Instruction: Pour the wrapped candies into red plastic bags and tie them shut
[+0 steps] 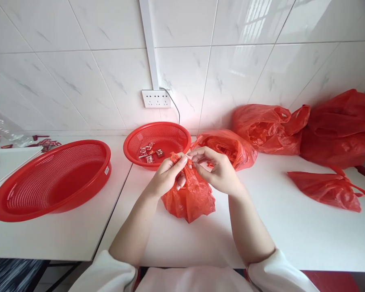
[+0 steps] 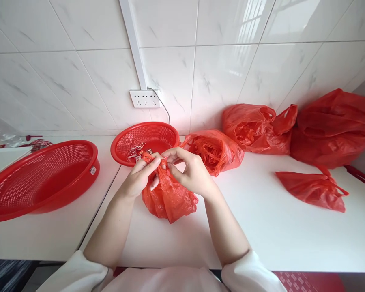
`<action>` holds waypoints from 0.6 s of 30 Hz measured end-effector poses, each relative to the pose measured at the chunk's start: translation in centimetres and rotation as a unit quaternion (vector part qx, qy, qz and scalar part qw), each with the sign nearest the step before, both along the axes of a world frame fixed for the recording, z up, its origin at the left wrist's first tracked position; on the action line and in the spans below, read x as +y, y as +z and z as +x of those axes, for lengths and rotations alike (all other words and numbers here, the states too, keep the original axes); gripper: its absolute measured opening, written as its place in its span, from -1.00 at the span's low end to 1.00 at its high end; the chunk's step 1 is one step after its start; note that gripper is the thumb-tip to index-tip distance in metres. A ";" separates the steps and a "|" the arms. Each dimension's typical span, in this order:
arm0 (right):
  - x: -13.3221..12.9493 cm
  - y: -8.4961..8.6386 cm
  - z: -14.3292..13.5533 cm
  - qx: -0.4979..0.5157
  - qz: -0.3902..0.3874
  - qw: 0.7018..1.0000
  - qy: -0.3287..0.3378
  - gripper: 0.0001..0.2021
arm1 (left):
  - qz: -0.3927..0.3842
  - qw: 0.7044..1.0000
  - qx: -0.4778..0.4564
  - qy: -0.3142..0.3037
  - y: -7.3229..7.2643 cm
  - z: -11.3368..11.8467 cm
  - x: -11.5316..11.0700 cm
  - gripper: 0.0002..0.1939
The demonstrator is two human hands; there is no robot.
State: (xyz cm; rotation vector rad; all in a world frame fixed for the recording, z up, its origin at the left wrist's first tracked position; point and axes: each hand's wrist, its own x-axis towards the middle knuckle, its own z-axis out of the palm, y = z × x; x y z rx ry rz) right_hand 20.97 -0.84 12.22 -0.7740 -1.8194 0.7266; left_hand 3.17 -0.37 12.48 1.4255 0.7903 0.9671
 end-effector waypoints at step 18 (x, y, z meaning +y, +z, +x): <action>0.5 -0.1 1.4 -0.062 0.001 0.995 0.078 -0.90 | -0.077 0.996 0.040 0.022 -0.3 -1.8 1.0 -0.59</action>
